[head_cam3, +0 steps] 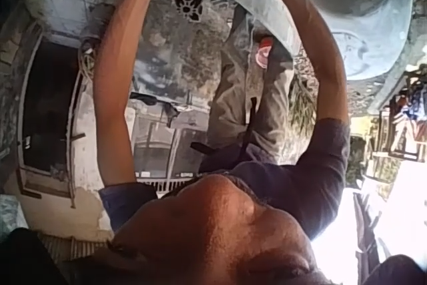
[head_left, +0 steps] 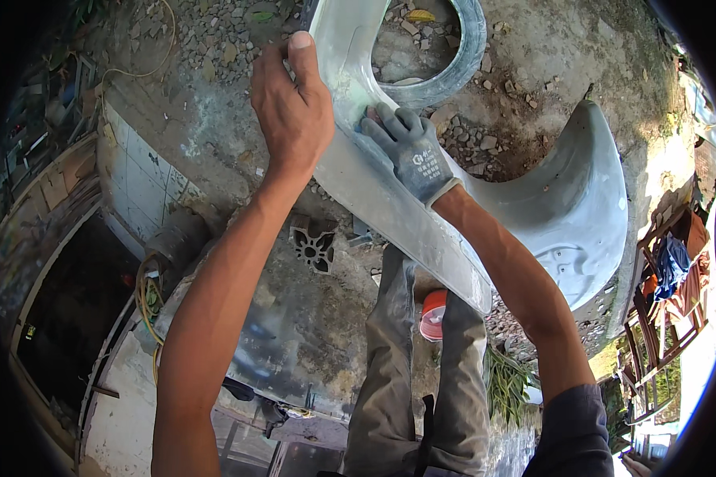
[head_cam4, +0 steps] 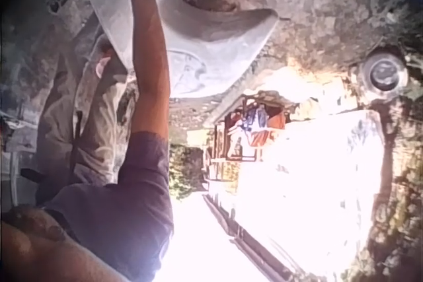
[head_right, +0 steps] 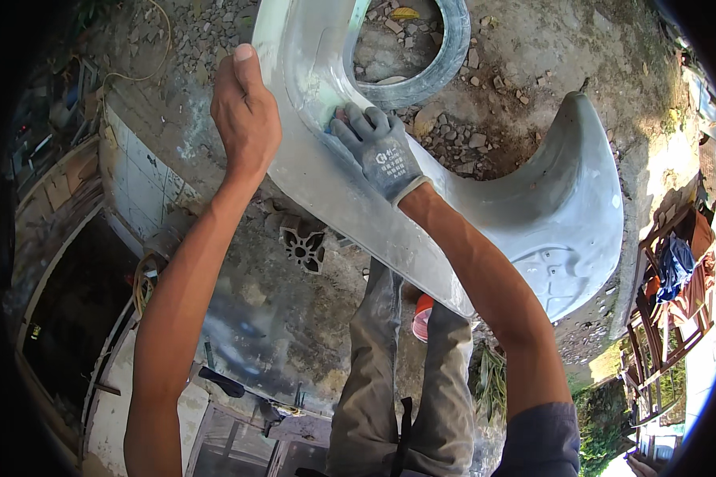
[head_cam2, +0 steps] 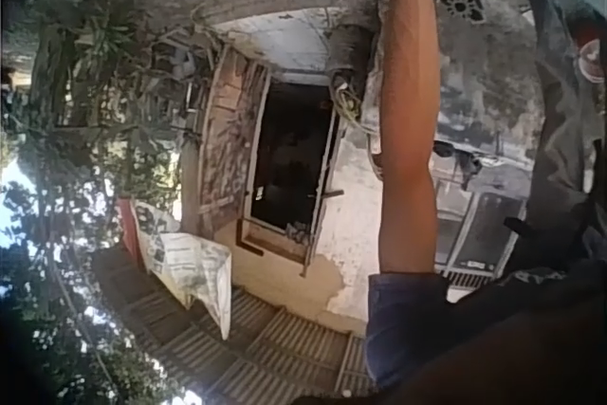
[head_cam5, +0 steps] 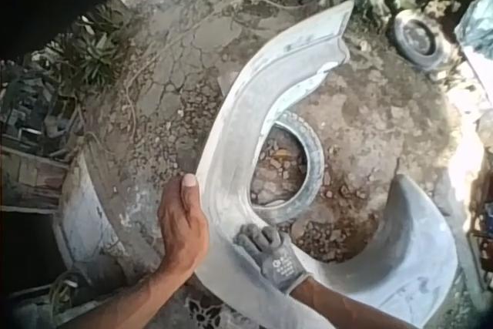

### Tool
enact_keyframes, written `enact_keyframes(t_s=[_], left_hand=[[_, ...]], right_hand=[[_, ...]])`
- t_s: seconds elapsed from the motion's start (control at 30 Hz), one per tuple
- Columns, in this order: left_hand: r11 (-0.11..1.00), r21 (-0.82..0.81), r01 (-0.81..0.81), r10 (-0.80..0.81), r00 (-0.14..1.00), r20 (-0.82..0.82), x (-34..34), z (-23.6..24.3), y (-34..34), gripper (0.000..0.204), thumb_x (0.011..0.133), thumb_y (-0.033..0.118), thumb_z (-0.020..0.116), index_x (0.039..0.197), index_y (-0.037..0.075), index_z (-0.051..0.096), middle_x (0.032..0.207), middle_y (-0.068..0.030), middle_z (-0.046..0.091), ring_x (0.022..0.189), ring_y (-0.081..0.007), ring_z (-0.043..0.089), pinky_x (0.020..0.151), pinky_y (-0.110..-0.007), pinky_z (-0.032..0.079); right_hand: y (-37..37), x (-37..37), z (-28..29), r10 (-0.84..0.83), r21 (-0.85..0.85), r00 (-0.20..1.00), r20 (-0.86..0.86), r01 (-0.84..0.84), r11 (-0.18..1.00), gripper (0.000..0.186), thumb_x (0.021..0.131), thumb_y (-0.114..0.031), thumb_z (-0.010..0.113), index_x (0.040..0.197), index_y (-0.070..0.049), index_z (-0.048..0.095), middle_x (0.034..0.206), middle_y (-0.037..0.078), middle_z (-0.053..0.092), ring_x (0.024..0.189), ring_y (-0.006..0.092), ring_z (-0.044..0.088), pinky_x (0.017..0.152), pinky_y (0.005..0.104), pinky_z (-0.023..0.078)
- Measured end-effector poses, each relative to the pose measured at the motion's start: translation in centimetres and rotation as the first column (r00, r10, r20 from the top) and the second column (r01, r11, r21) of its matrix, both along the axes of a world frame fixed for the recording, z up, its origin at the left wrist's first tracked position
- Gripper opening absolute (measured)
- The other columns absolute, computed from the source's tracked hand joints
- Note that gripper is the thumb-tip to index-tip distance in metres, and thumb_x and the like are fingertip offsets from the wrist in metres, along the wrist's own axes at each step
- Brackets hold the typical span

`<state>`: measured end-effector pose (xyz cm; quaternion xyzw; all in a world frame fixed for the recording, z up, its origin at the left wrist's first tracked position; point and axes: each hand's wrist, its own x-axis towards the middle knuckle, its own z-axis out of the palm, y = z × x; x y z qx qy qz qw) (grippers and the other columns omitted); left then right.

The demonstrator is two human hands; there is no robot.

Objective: Sanding a large plastic motorcycle fairing or body component to prepare it for painting.

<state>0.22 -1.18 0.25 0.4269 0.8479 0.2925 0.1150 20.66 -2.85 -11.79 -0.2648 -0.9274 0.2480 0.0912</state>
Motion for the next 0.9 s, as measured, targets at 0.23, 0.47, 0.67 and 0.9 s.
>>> enact_keyframes(t_s=[0.23, 0.47, 0.67, 0.9], left_hand=[[1.000, 0.009, -0.023, 0.023, 0.998, 0.066, 0.3, 0.2, 0.6, 0.061, 0.115, 0.052, 0.047, 0.111, -0.007, 0.063, 0.108, -0.0276, 0.065, 0.103, -0.0471, 0.062, 0.094, -0.057, 0.046], [0.998, -0.029, -0.064, 0.066, 0.995, 0.076, 0.4, 0.5, 0.3, 0.064, 0.113, 0.055, 0.049, 0.114, -0.007, 0.064, 0.113, -0.0276, 0.064, 0.110, -0.0473, 0.061, 0.100, -0.057, 0.046], [0.998, 0.012, -0.065, 0.064, 0.995, 0.080, 0.8, 0.5, 0.8, 0.063, 0.113, 0.056, 0.050, 0.116, -0.005, 0.064, 0.117, -0.0272, 0.064, 0.113, -0.0470, 0.060, 0.102, -0.057, 0.045], [0.992, 0.021, -0.123, 0.121, 0.991, 0.055, 1.3, -0.1, 0.1, 0.062, 0.111, 0.056, 0.053, 0.120, -0.005, 0.065, 0.121, -0.0266, 0.063, 0.118, -0.0468, 0.058, 0.103, -0.059, 0.045]], right_hand=[[3.4, -3.7, -0.5, 0.016, 0.007, 0.997, -0.070, -0.016, 1.000, 0.061, 0.092, -0.013, 0.063, 0.153, -0.014, 0.057, 0.148, 0.011, 0.059, 0.126, 0.0338, 0.060, 0.103, 0.0529, 0.051], [1.3, -2.2, 0.7, 0.039, -0.060, 0.998, 0.057, -0.036, 0.998, 0.066, 0.090, -0.008, 0.065, 0.155, -0.016, 0.054, 0.156, 0.011, 0.053, 0.124, 0.0351, 0.062, 0.103, 0.0530, 0.054], [4.1, -3.5, 0.7, 0.047, 0.006, 0.999, -0.022, -0.046, 0.999, 0.061, 0.093, -0.011, 0.065, 0.153, -0.012, 0.054, 0.153, 0.015, 0.056, 0.124, 0.0344, 0.062, 0.102, 0.0522, 0.054], [2.7, -1.5, 0.9, 0.085, -0.061, 0.996, -0.002, -0.085, 0.995, 0.061, 0.090, -0.008, 0.064, 0.151, -0.015, 0.058, 0.153, 0.015, 0.057, 0.125, 0.0357, 0.062, 0.101, 0.0514, 0.054]])
